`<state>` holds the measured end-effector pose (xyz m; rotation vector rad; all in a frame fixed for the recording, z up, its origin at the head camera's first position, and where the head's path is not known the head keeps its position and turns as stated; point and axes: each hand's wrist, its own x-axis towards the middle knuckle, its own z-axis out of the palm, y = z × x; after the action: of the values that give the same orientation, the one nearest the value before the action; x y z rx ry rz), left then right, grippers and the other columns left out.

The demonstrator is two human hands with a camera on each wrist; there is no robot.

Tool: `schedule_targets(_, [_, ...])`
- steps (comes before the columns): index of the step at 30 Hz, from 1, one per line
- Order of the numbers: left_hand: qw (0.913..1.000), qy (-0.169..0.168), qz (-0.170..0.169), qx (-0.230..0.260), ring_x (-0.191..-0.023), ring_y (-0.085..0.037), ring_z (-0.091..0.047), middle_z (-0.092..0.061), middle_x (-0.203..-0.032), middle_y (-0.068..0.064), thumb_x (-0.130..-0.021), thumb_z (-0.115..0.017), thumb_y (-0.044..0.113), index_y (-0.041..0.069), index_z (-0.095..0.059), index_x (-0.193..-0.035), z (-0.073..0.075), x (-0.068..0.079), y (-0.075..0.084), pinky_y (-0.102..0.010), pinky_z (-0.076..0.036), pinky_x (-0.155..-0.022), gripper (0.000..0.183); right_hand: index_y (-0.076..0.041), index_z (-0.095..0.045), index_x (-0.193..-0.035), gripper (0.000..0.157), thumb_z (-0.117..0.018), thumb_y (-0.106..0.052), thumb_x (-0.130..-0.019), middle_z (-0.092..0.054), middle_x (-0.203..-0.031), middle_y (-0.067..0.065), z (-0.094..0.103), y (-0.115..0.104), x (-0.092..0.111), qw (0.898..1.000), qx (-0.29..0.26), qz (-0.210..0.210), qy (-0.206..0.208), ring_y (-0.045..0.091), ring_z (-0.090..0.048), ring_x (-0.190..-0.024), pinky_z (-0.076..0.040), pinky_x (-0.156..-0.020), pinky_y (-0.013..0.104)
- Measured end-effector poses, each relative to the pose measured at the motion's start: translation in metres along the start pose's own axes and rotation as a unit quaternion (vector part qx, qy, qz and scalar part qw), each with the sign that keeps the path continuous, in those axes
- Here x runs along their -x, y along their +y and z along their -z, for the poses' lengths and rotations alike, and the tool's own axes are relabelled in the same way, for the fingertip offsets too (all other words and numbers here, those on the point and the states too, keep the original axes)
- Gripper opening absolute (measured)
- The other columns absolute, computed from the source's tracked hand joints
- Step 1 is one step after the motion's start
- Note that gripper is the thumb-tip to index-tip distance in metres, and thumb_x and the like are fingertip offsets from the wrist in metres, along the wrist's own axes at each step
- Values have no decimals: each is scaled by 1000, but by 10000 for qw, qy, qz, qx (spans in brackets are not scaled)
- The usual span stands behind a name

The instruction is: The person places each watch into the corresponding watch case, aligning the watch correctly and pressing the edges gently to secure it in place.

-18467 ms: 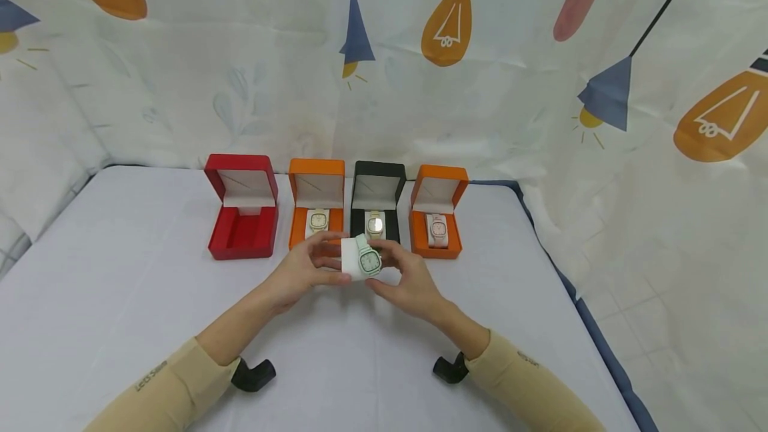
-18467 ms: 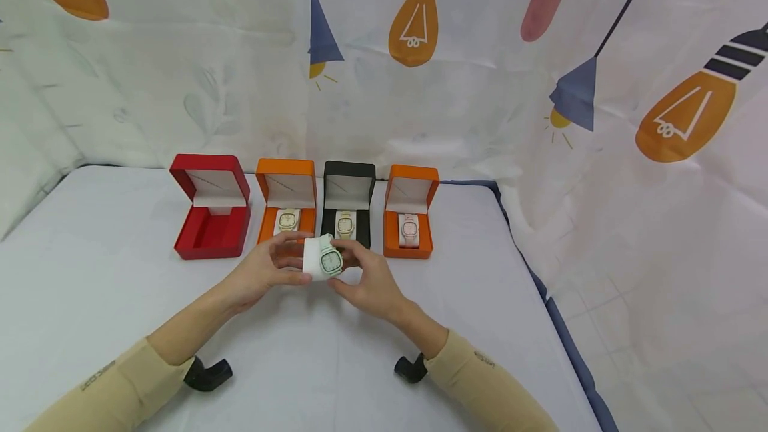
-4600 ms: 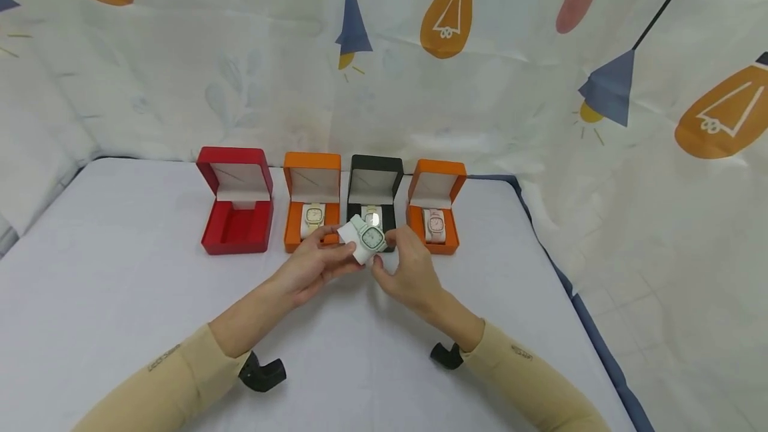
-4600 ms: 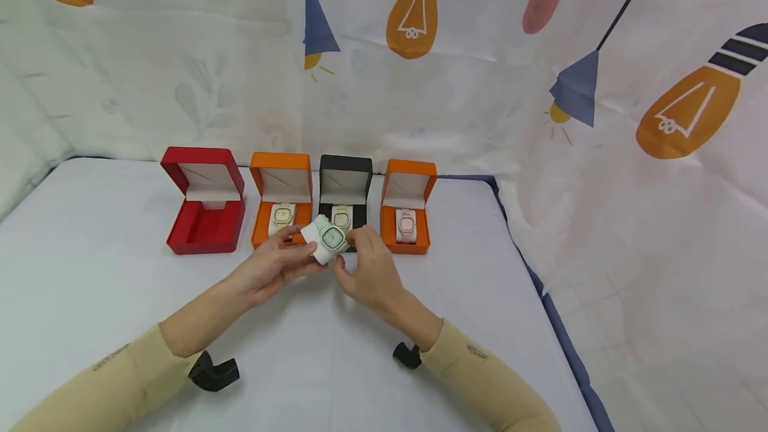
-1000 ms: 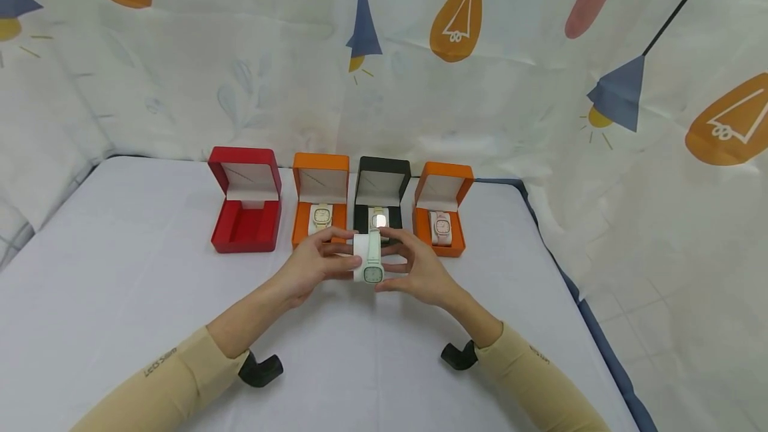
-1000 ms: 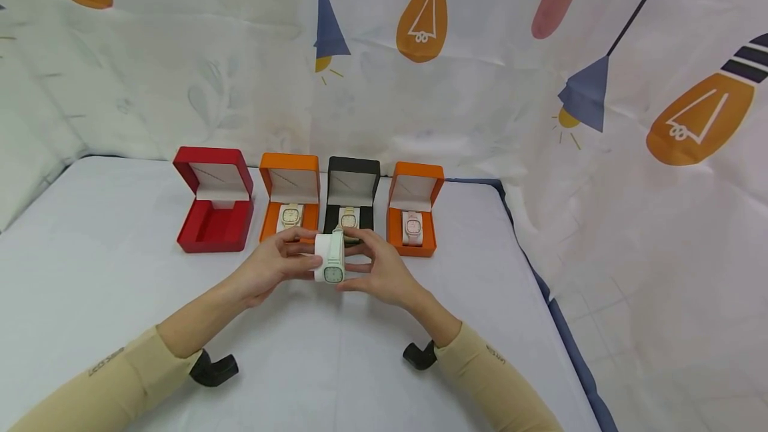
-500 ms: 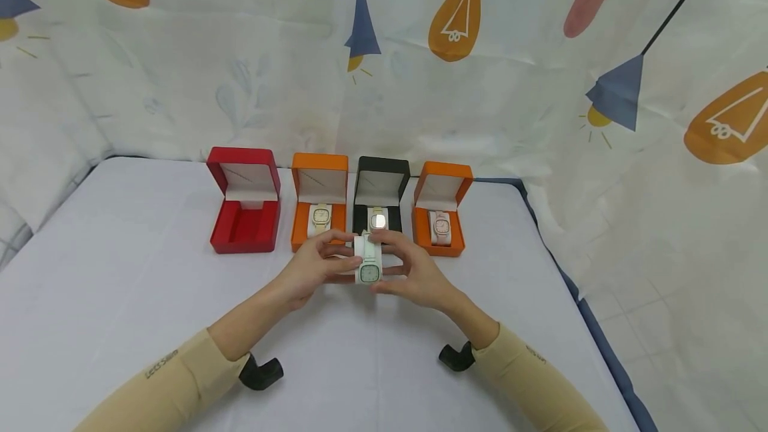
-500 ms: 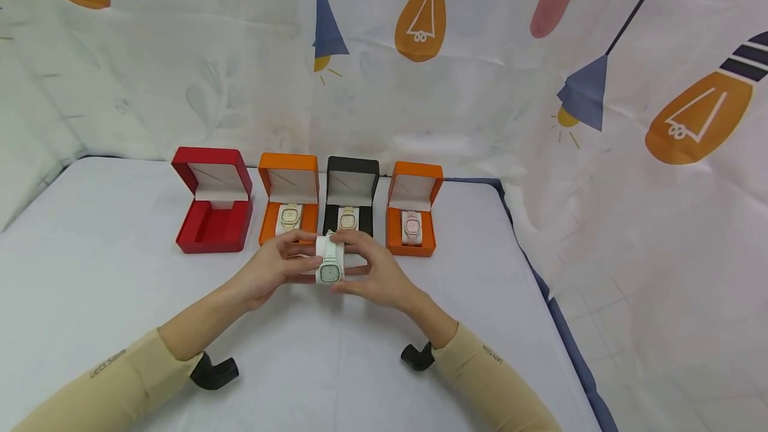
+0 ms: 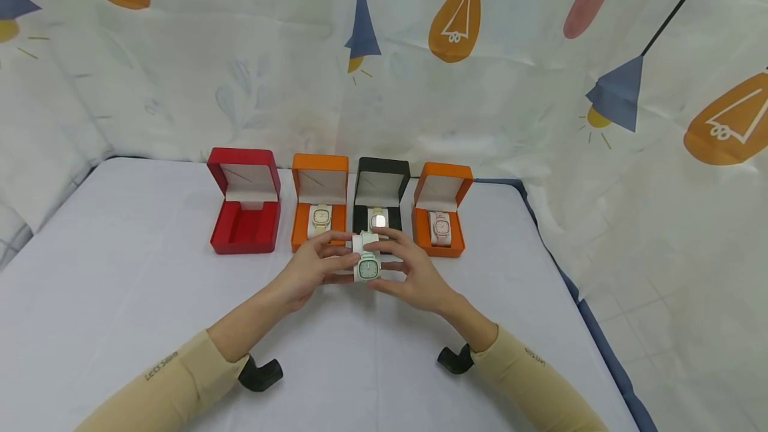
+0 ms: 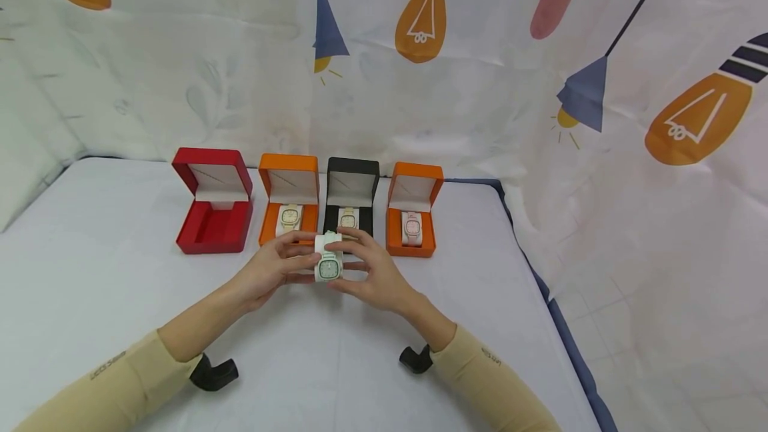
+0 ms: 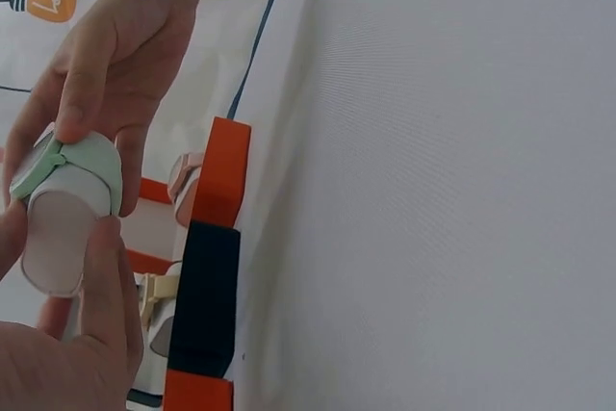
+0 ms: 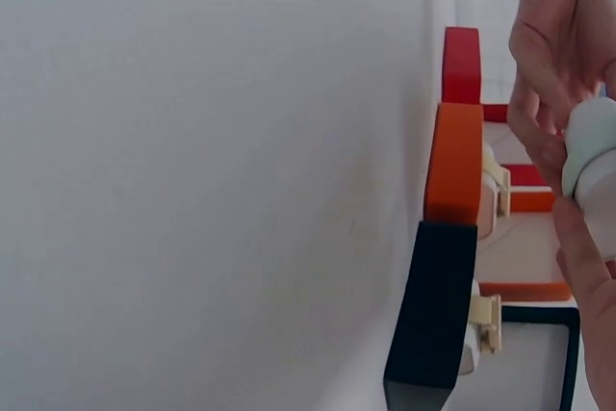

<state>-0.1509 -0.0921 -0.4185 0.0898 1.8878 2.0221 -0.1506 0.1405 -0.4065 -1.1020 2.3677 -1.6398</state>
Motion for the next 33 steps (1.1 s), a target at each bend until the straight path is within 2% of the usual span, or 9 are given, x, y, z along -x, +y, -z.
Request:
schedule_targets(6, [9998,-89,-114,154,-112,-30,-63,-60,-131,-20,-98,-73,16,5,-48,-146,1,-1,-3,-41,-58,-91,56,-7,-63,-134,54,-83,-1,-85,-41,-155,13,-4,18,2,9996,226,113,147,30,-47,-136,-57,-92,37])
schedule_targets(9, [9995,-99,-178,228,-112,-29,-63,-60,-130,-20,-98,-72,14,5,-48,-146,1,-1,-3,-42,-58,-91,55,-9,-63,-135,52,-82,-6,-87,-41,-155,11,-4,20,2,9990,327,278,157,29,-49,-134,-58,-89,37])
schedule_targets(14, [9994,-85,-226,260,-112,-29,-63,-60,-130,-20,-98,-72,13,4,-49,-146,2,-1,-4,-41,-58,-90,54,-9,-60,-138,52,-81,-8,-90,-41,-155,16,-3,18,1,9980,494,375,97,29,-50,-134,-59,-87,34])
schedule_targets(19, [9993,-61,-264,262,-113,-30,-62,-59,-131,-21,-98,-72,13,4,-48,-147,2,-2,-7,-38,-58,-91,55,-9,-57,-138,53,-80,-9,-90,-40,-155,16,-4,21,0,9976,589,368,55,29,-51,-131,-58,-87,32])
schedule_targets(25, [9994,-123,-292,165,-120,-33,-59,-57,-136,-21,-99,-71,15,6,-46,-150,1,0,-4,-39,-56,-94,58,-5,-56,-136,56,-82,-3,-87,-36,-156,21,-4,20,-1,9972,607,428,92,30,-49,-132,-57,-93,37])
schedule_targets(28, [9993,-173,-308,97,-124,-35,-56,-54,-140,-22,-99,-70,17,7,-43,-153,-1,2,-3,-42,-54,-98,61,-1,-56,-134,55,-81,3,-85,-34,-155,25,-3,17,-3,9977,552,372,106,33,-47,-133,-57,-94,42])
schedule_targets(33, [9988,-311,-333,157,-127,-36,-53,-49,-144,-22,-101,-67,13,4,-39,-155,-3,4,0,-44,-54,-98,61,7,-54,-133,54,-79,8,-85,-38,-149,32,-3,-1,-4,9979,496,406,134,39,-49,-128,-56,-95,43])
